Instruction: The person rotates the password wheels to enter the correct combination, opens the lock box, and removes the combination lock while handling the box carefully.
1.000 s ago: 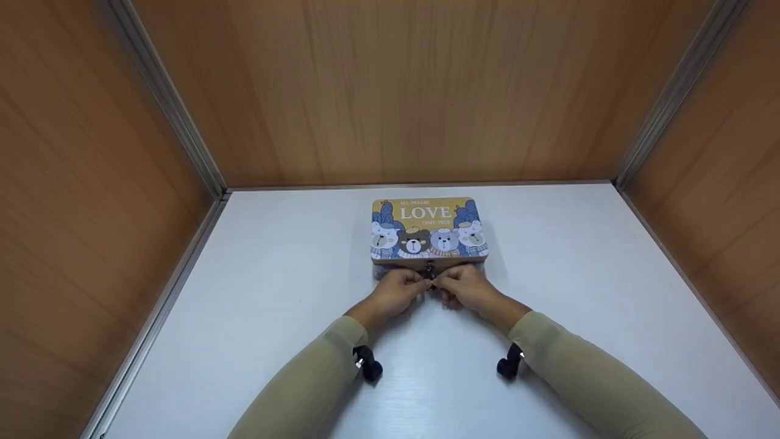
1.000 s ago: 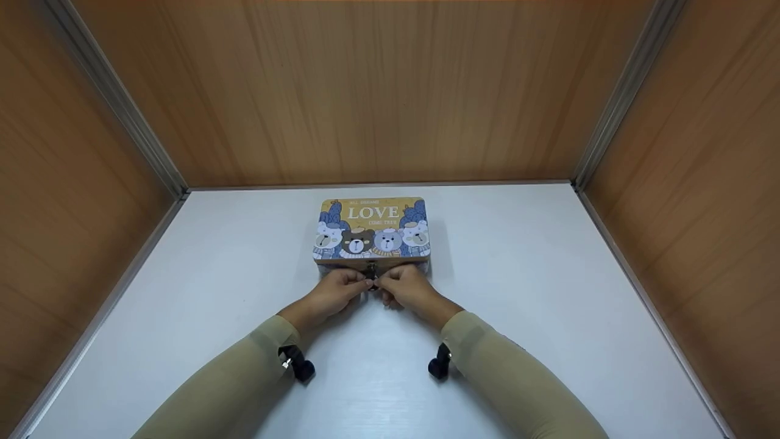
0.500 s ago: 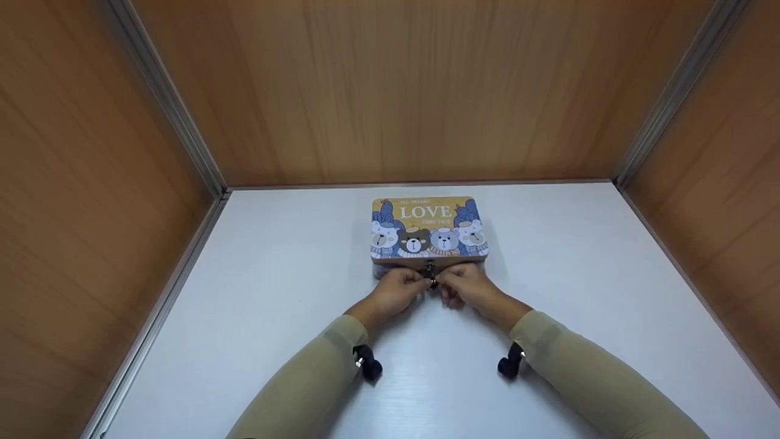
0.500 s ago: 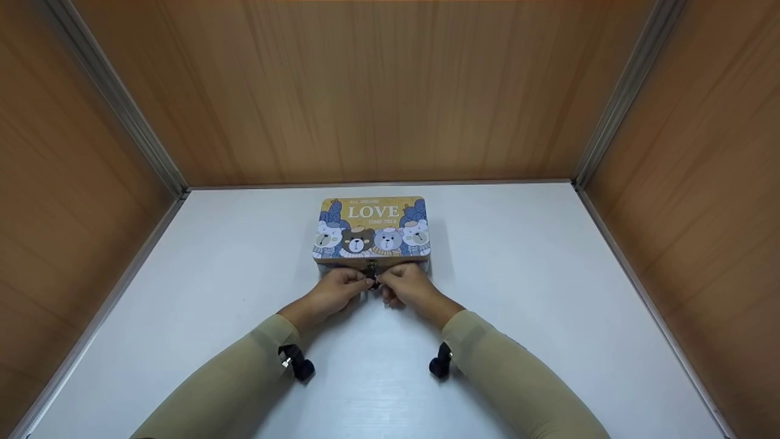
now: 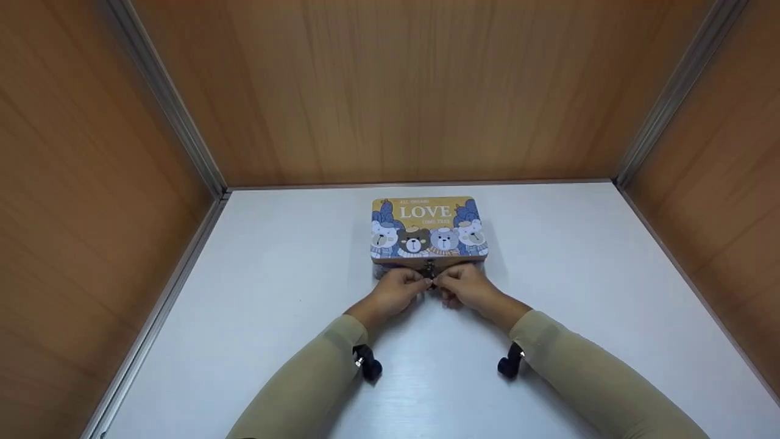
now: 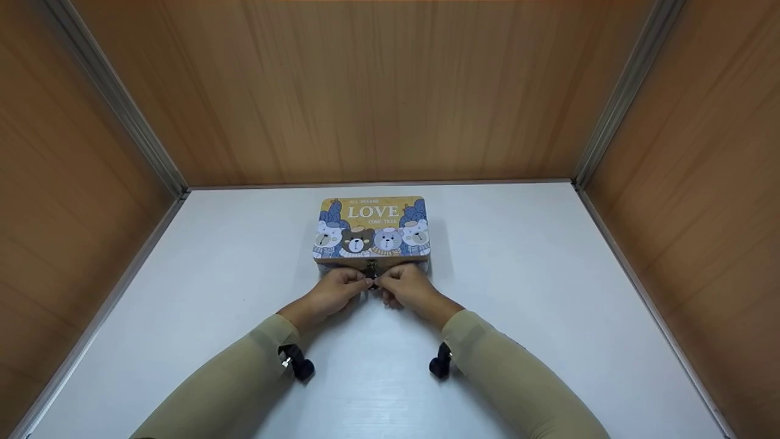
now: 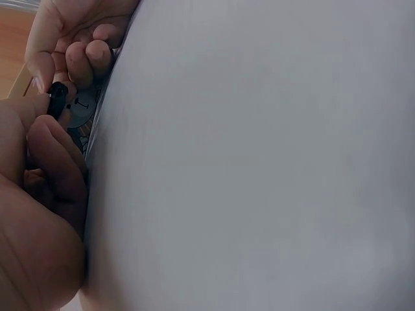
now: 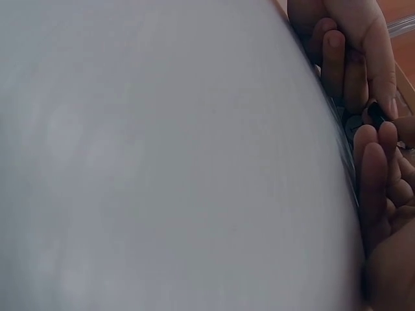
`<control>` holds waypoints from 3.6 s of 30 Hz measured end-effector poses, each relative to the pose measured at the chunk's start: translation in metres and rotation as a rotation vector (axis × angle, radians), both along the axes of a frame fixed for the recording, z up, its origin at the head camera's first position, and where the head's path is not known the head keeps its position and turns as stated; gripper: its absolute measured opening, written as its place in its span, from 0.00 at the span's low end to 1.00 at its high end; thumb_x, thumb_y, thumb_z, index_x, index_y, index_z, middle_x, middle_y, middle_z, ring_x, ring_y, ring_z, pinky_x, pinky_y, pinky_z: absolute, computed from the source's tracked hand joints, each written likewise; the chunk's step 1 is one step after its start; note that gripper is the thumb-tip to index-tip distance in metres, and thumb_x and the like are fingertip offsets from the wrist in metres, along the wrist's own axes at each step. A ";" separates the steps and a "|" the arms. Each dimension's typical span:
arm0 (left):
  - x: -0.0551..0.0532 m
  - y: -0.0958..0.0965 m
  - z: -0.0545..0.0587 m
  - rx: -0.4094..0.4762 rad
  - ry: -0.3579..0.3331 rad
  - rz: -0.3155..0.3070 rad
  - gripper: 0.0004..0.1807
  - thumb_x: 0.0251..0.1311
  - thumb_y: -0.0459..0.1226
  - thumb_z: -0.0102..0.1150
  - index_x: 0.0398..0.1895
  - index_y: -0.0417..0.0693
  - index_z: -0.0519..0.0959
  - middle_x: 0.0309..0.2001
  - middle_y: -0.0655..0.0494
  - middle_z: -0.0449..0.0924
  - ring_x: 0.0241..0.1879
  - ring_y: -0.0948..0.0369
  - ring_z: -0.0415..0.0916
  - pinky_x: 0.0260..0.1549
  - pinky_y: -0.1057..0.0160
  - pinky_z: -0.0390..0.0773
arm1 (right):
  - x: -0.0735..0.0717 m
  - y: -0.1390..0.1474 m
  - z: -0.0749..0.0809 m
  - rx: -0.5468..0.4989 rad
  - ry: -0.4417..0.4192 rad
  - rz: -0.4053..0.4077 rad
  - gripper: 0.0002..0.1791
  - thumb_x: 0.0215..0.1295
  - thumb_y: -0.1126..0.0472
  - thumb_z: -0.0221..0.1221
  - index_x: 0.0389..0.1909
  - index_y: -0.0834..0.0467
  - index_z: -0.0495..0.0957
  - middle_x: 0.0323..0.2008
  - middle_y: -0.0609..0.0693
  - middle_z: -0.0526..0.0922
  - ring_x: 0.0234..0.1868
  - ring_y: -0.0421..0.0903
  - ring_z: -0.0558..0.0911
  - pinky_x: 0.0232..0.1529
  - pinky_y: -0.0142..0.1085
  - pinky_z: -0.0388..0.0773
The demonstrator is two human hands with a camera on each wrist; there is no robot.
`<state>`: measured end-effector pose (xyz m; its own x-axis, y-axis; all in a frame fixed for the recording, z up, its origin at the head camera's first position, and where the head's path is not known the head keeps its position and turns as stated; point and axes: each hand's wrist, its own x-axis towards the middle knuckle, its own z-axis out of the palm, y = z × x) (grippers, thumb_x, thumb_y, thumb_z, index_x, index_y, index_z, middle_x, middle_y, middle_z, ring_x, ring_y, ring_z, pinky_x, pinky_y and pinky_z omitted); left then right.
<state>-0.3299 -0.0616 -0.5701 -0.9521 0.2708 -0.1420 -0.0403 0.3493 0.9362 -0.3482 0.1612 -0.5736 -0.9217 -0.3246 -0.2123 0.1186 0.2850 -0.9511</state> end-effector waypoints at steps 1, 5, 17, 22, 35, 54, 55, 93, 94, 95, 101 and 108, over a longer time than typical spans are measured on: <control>0.000 0.000 0.000 0.003 -0.003 0.001 0.15 0.81 0.43 0.68 0.41 0.39 0.90 0.28 0.59 0.80 0.26 0.65 0.72 0.25 0.68 0.70 | 0.000 0.000 0.000 0.001 0.000 0.000 0.14 0.77 0.59 0.65 0.36 0.65 0.90 0.21 0.45 0.84 0.23 0.40 0.85 0.25 0.31 0.81; -0.001 0.001 0.000 0.010 -0.018 0.008 0.15 0.81 0.43 0.68 0.41 0.39 0.89 0.28 0.59 0.79 0.25 0.65 0.71 0.23 0.68 0.70 | 0.000 0.001 0.001 -0.004 -0.010 -0.015 0.17 0.79 0.57 0.65 0.31 0.62 0.89 0.20 0.45 0.85 0.21 0.40 0.84 0.24 0.31 0.80; -0.001 -0.001 -0.002 -0.015 0.006 -0.003 0.15 0.81 0.43 0.68 0.42 0.38 0.90 0.28 0.60 0.80 0.26 0.65 0.73 0.25 0.68 0.72 | -0.001 0.000 -0.001 -0.020 -0.007 -0.008 0.10 0.75 0.60 0.66 0.42 0.63 0.92 0.22 0.46 0.86 0.23 0.40 0.84 0.24 0.31 0.80; 0.000 -0.001 -0.001 -0.012 0.025 -0.012 0.15 0.81 0.43 0.67 0.42 0.39 0.90 0.30 0.59 0.81 0.28 0.65 0.73 0.28 0.68 0.72 | -0.002 -0.001 -0.002 -0.008 -0.002 -0.008 0.11 0.74 0.60 0.65 0.41 0.64 0.91 0.21 0.45 0.85 0.23 0.40 0.84 0.24 0.30 0.80; 0.001 -0.001 0.001 0.016 -0.012 0.003 0.15 0.81 0.42 0.67 0.43 0.36 0.89 0.26 0.62 0.77 0.24 0.67 0.69 0.23 0.69 0.68 | -0.001 -0.001 -0.002 -0.020 -0.008 -0.021 0.18 0.79 0.55 0.64 0.30 0.62 0.89 0.19 0.45 0.85 0.20 0.40 0.84 0.23 0.31 0.80; -0.001 -0.002 -0.001 0.018 -0.001 -0.012 0.15 0.81 0.43 0.68 0.42 0.37 0.89 0.24 0.64 0.75 0.24 0.66 0.68 0.23 0.69 0.66 | -0.001 0.000 -0.001 -0.019 -0.006 -0.003 0.15 0.78 0.58 0.64 0.35 0.64 0.91 0.19 0.45 0.84 0.22 0.39 0.84 0.24 0.30 0.80; -0.001 -0.001 -0.001 0.018 0.001 -0.013 0.15 0.81 0.42 0.68 0.42 0.37 0.90 0.24 0.64 0.75 0.24 0.67 0.68 0.23 0.69 0.66 | -0.001 -0.001 -0.001 -0.023 -0.010 -0.004 0.16 0.79 0.57 0.63 0.32 0.63 0.90 0.19 0.45 0.84 0.21 0.40 0.84 0.23 0.30 0.80; -0.001 0.000 -0.003 0.041 -0.003 0.007 0.12 0.79 0.41 0.68 0.40 0.42 0.89 0.26 0.62 0.77 0.25 0.66 0.71 0.25 0.69 0.70 | 0.000 -0.001 0.001 -0.021 -0.035 -0.019 0.10 0.75 0.59 0.65 0.43 0.63 0.90 0.23 0.46 0.86 0.23 0.40 0.84 0.23 0.31 0.79; -0.001 0.000 -0.003 0.041 -0.005 0.008 0.12 0.79 0.41 0.68 0.39 0.42 0.89 0.26 0.63 0.77 0.25 0.66 0.71 0.25 0.69 0.70 | 0.000 -0.001 0.000 -0.018 -0.031 -0.018 0.10 0.74 0.60 0.66 0.45 0.63 0.90 0.23 0.46 0.86 0.23 0.40 0.84 0.24 0.31 0.79; -0.001 0.000 -0.003 0.043 -0.003 0.009 0.11 0.79 0.41 0.68 0.39 0.42 0.89 0.25 0.63 0.76 0.25 0.66 0.71 0.25 0.68 0.71 | 0.000 -0.001 -0.001 -0.016 -0.027 -0.019 0.10 0.74 0.60 0.66 0.46 0.63 0.90 0.23 0.46 0.86 0.24 0.40 0.84 0.24 0.31 0.79; 0.000 0.000 -0.003 0.053 0.013 0.003 0.12 0.79 0.40 0.68 0.40 0.38 0.90 0.27 0.61 0.78 0.27 0.66 0.72 0.26 0.69 0.71 | -0.001 0.000 -0.001 -0.011 -0.003 -0.005 0.10 0.75 0.61 0.66 0.43 0.65 0.91 0.22 0.45 0.85 0.24 0.40 0.84 0.24 0.31 0.80; 0.000 0.000 -0.003 0.056 0.015 0.003 0.12 0.79 0.39 0.67 0.40 0.38 0.89 0.28 0.60 0.79 0.27 0.66 0.72 0.27 0.69 0.72 | -0.001 0.000 0.000 0.004 -0.003 0.000 0.12 0.77 0.60 0.64 0.40 0.64 0.91 0.21 0.44 0.85 0.24 0.39 0.85 0.25 0.30 0.81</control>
